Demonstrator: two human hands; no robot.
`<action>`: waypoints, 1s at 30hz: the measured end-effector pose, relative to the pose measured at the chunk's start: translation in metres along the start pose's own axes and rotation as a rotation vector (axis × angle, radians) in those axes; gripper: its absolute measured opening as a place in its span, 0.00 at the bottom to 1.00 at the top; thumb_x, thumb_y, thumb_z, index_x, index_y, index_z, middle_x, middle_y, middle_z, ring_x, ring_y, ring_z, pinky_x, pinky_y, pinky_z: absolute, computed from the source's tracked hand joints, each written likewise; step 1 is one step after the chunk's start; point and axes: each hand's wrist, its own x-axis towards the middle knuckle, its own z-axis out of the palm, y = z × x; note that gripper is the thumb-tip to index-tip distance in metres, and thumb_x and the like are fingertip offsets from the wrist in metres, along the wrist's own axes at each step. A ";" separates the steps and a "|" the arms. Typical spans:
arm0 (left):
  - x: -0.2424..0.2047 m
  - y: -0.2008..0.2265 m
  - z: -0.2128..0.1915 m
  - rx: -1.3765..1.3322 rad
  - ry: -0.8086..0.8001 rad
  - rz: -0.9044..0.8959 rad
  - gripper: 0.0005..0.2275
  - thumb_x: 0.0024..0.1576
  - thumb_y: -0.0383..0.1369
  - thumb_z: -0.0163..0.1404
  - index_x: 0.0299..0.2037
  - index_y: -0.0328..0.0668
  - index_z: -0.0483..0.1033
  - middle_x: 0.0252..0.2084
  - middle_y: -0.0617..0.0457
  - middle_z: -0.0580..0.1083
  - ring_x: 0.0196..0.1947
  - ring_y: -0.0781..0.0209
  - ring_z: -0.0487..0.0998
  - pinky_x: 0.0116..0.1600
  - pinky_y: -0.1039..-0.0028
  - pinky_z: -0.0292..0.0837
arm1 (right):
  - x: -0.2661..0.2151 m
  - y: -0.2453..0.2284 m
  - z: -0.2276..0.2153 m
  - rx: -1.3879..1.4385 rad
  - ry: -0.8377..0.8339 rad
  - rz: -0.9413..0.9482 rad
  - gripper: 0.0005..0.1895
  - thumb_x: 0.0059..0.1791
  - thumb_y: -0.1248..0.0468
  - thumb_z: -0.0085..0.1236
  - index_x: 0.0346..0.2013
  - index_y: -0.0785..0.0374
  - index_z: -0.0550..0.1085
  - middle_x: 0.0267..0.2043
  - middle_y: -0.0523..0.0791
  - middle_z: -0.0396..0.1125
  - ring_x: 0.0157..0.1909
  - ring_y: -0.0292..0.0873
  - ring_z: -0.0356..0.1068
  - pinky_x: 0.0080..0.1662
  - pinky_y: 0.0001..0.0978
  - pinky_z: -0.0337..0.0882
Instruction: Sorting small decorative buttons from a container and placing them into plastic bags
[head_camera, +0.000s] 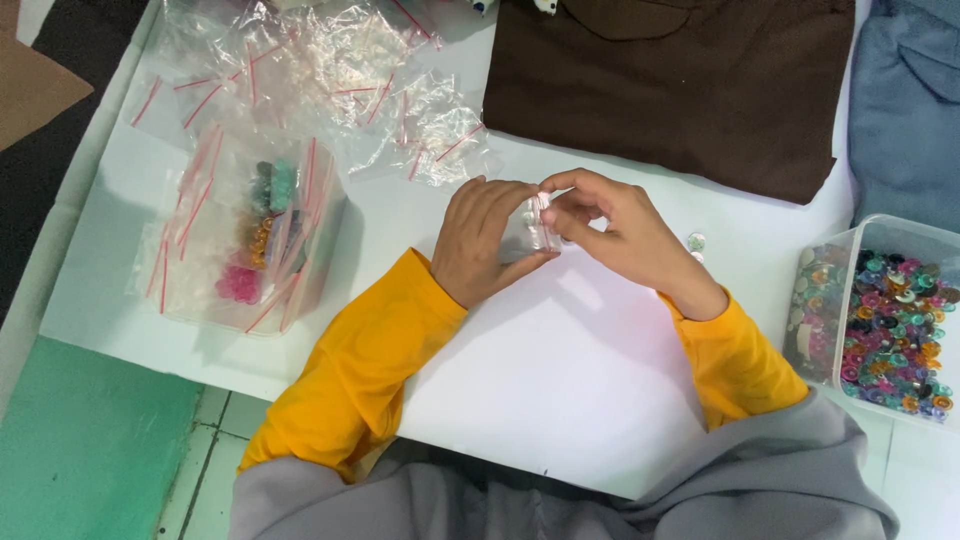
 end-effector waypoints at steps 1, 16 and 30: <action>-0.001 0.000 0.000 0.000 0.000 0.001 0.32 0.51 0.42 0.69 0.62 0.39 0.68 0.57 0.49 0.73 0.58 0.51 0.73 0.67 0.54 0.62 | -0.002 -0.004 -0.002 0.000 0.001 0.000 0.14 0.53 0.67 0.58 0.54 0.63 0.73 0.36 0.51 0.75 0.36 0.42 0.73 0.47 0.38 0.75; 0.000 -0.001 -0.005 0.026 -0.002 -0.046 0.21 0.58 0.41 0.62 0.59 0.45 0.71 0.51 0.57 0.74 0.46 0.59 0.75 0.47 0.69 0.68 | 0.000 0.009 -0.001 -0.158 0.113 -0.057 0.09 0.57 0.67 0.53 0.51 0.58 0.75 0.36 0.44 0.77 0.37 0.39 0.75 0.46 0.31 0.71; 0.005 0.003 -0.007 -0.126 0.104 -0.348 0.29 0.53 0.38 0.67 0.62 0.42 0.66 0.50 0.50 0.73 0.48 0.52 0.74 0.58 0.61 0.63 | -0.002 0.096 0.048 -1.012 -0.007 -0.285 0.08 0.54 0.69 0.54 0.40 0.64 0.81 0.42 0.48 0.77 0.52 0.44 0.76 0.72 0.41 0.56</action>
